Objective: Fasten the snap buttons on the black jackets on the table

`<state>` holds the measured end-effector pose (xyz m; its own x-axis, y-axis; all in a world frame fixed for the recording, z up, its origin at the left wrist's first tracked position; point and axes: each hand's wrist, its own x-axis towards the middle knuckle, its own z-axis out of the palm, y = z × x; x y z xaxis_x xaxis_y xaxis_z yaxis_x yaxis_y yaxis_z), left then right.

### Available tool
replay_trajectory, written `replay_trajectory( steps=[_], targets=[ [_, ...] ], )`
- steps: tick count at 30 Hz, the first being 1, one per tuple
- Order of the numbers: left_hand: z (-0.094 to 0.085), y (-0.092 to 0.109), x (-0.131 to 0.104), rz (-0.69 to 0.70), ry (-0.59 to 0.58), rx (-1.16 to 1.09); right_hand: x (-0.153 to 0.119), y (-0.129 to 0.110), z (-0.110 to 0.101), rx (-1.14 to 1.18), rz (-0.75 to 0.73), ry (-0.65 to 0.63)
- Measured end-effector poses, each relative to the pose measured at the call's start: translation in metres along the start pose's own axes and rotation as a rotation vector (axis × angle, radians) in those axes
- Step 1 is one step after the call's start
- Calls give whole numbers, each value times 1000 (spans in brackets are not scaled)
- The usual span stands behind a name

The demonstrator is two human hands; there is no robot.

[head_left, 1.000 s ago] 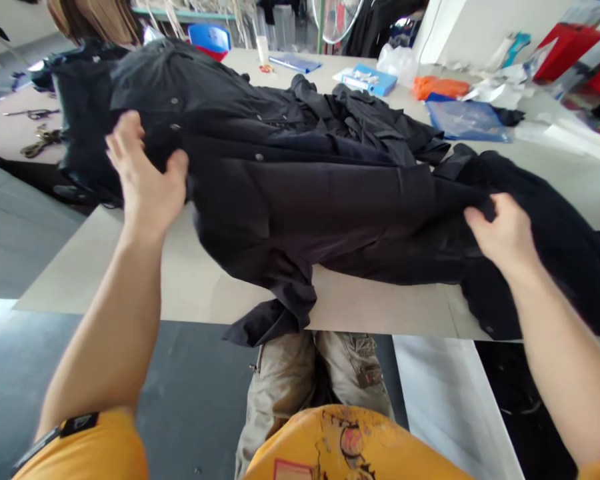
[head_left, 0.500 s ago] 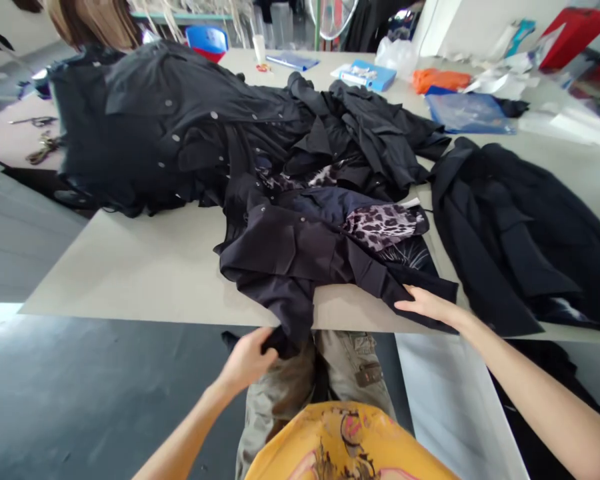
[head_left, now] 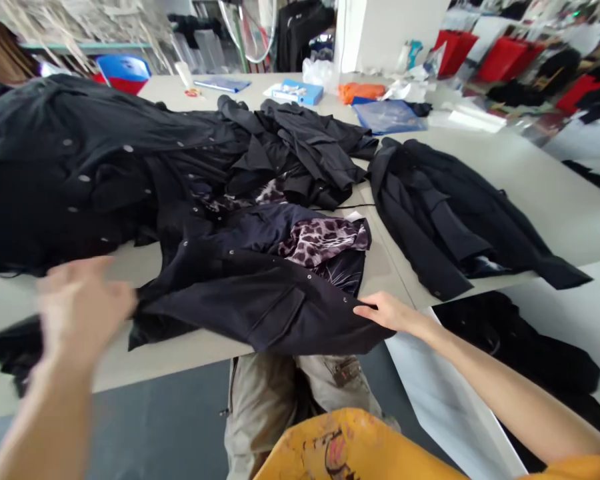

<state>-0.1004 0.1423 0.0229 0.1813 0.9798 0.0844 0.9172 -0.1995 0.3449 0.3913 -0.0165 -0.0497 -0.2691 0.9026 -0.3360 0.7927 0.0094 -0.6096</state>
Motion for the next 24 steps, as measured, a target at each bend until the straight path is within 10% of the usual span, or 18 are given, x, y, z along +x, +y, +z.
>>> replay_trajectory(
  steps=[2, 5, 9, 16, 24],
  targets=[
    [55, 49, 2, 280, 100, 77, -4, 11, -1, 130, 67, -65],
    [128, 101, -2, 678, -140, 37, -7, 39, 6, 156, 111, -170],
    [176, 107, 9, 656, -209, 158, -15, 71, 23, 146, 196, -203],
    [171, 88, 46, 595, -118, 334, -20, 57, 11, 416, 191, 340],
    [123, 69, 79, 457, -497, 284, -31, -6, -68, 816, 200, 592]
  ],
)
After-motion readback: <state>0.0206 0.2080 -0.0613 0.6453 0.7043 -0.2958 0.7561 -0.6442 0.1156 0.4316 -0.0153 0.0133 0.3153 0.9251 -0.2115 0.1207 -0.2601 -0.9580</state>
